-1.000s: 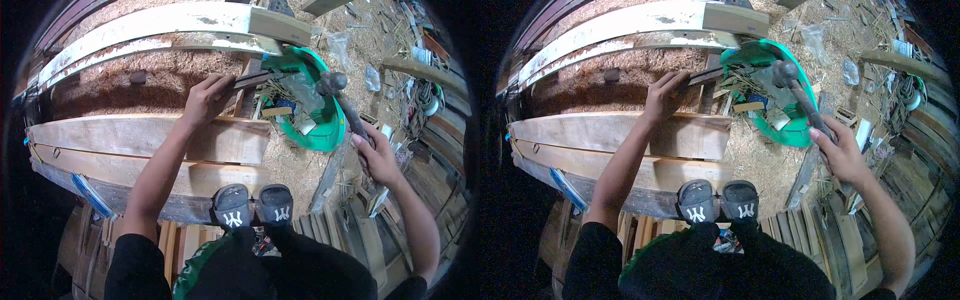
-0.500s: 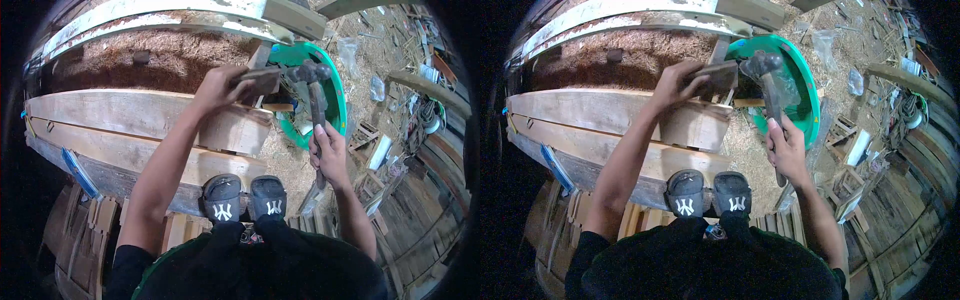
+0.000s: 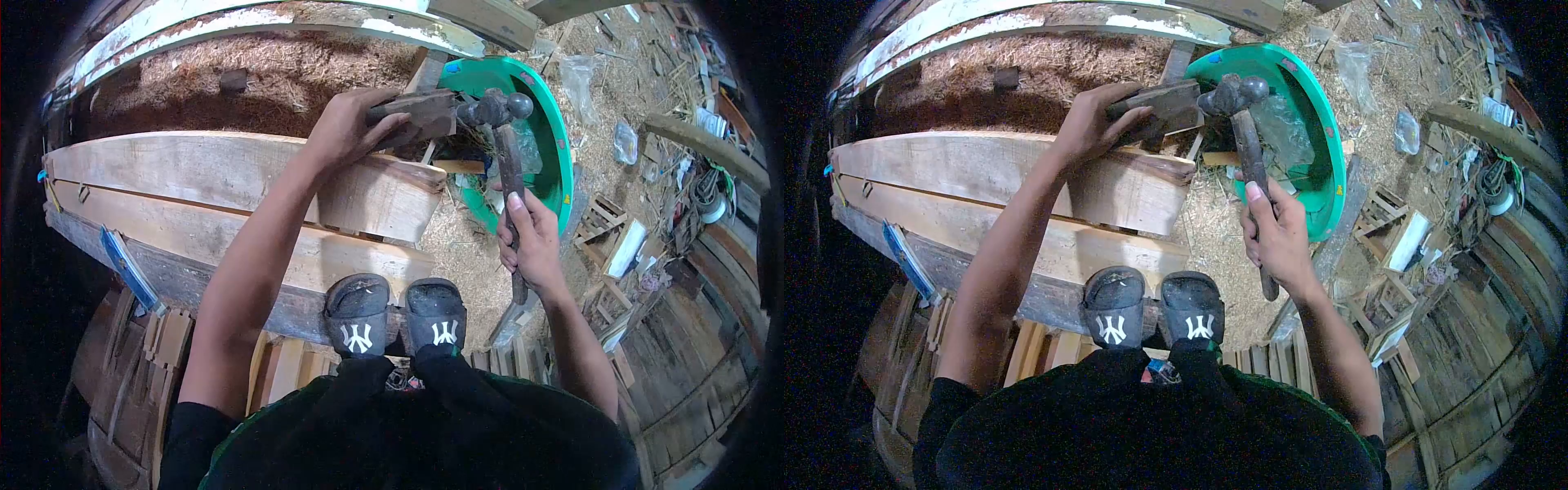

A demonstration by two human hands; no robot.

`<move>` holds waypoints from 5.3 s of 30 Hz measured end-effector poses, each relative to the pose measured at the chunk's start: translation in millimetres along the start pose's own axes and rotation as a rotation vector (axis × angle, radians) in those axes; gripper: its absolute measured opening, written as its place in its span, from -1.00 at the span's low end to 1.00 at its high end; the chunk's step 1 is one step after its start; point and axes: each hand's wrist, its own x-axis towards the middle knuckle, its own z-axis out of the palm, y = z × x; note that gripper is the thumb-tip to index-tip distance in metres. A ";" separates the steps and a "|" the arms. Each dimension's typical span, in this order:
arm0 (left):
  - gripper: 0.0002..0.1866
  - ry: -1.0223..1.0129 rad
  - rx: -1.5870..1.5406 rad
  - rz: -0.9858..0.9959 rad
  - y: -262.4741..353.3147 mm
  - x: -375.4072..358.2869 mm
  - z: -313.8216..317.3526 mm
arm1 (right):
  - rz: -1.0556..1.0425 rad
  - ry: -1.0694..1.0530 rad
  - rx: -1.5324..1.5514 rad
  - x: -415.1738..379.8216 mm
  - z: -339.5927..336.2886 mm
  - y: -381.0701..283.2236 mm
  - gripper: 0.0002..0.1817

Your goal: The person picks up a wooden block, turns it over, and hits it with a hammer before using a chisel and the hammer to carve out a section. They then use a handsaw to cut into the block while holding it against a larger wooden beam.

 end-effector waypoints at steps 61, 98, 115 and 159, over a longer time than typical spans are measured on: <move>-0.54 0.286 0.127 0.225 -2.4 -17.1 8.2 | -0.267 0.046 -0.240 6.4 37.8 1.7 -0.60; -0.69 0.340 0.123 0.272 -6.1 -15.5 10.9 | -0.515 0.150 -0.035 -24.8 47.5 -57.0 -0.56; -0.64 0.359 0.134 0.252 -5.9 -15.3 11.2 | -0.589 0.180 -0.092 -9.5 37.8 -39.4 -0.54; -0.60 0.380 0.197 0.231 -15.6 -17.1 13.6 | -0.208 0.338 -0.030 -24.4 26.9 39.4 -0.66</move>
